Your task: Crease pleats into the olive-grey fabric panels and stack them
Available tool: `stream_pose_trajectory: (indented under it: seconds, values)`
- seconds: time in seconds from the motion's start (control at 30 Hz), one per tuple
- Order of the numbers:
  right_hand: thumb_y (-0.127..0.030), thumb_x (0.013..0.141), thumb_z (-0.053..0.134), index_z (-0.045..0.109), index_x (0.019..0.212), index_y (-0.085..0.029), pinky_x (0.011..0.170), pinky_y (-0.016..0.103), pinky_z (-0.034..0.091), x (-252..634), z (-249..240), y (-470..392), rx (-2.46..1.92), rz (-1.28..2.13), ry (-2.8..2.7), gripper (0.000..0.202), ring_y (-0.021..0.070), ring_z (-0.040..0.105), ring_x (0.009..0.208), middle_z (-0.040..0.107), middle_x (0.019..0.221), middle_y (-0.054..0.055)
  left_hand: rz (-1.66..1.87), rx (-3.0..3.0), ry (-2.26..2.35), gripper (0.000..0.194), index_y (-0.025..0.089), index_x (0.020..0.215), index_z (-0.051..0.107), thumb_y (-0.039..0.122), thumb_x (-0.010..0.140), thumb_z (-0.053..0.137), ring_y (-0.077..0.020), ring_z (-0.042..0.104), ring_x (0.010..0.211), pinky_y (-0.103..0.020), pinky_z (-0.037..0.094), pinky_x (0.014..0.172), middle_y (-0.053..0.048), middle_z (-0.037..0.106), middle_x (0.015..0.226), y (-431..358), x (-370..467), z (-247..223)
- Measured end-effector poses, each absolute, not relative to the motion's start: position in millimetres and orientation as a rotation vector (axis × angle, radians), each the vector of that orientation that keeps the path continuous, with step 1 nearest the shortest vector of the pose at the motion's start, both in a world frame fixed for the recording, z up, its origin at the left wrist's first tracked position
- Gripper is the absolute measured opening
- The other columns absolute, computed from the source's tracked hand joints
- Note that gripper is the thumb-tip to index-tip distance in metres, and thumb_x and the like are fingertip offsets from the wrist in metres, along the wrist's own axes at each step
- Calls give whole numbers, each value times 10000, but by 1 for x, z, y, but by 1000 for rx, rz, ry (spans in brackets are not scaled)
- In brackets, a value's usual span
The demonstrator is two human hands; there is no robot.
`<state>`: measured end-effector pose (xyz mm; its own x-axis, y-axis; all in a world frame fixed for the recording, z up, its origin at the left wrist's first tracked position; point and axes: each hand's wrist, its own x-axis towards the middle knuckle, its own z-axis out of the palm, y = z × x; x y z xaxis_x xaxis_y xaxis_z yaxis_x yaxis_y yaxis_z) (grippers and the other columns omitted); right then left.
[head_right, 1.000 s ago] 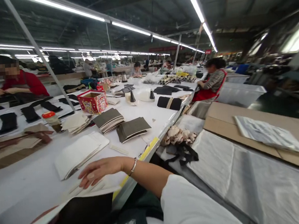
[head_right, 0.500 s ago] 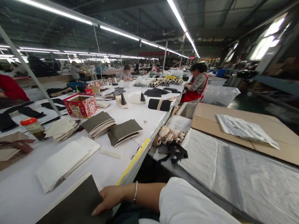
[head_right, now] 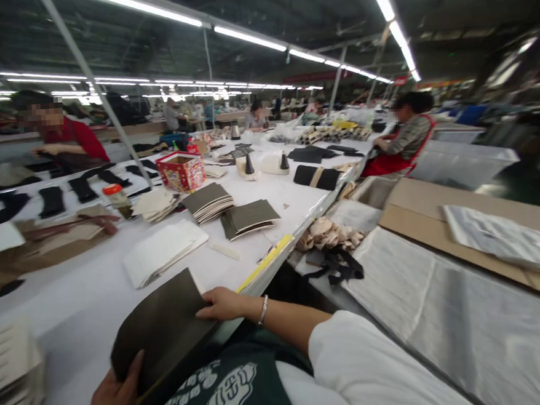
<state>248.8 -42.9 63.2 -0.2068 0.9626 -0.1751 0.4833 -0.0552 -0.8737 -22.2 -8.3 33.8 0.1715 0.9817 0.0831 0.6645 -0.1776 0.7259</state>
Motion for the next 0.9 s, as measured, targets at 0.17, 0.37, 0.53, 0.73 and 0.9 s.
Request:
stream_pose_trajectory:
  seconds: [0.17,0.37,0.53,0.73,0.9]
  values:
    - [-398,788,543,508,646,-157,493,195,294,256,74,-32,-1631,938,-1911,282,75,418,513,463,535,-48,837,1747,1605,385,172,836,632,505,723,477,-271,644,798,-323,501,659,-66,684,720,-18,2,62]
    - [-421,784,521,435,612,-183,440,205,287,264,89,0,-1689,960,-1911,306,78,431,432,442,465,-51,915,1414,1389,430,110,910,623,404,604,692,-233,643,764,-314,509,677,-83,693,814,5,3,72]
    - [-315,771,542,423,611,-188,424,204,321,266,73,16,-1676,1222,-1880,236,87,462,411,472,446,-44,920,1383,1400,479,111,928,635,372,541,741,-264,635,867,-363,502,780,-99,695,900,23,4,54]
    - [-380,778,535,433,559,-182,400,209,301,265,45,23,-1749,1312,-1954,312,85,444,372,467,418,-30,856,1309,1428,492,96,953,620,364,555,723,-265,638,868,-386,496,811,-118,687,942,28,0,27]
    - [-409,759,566,465,562,-171,414,207,298,267,38,27,-1776,1369,-1937,325,75,436,378,491,435,-26,786,1315,1522,483,103,961,620,372,567,697,-264,638,878,-369,503,801,-110,688,943,28,4,29]
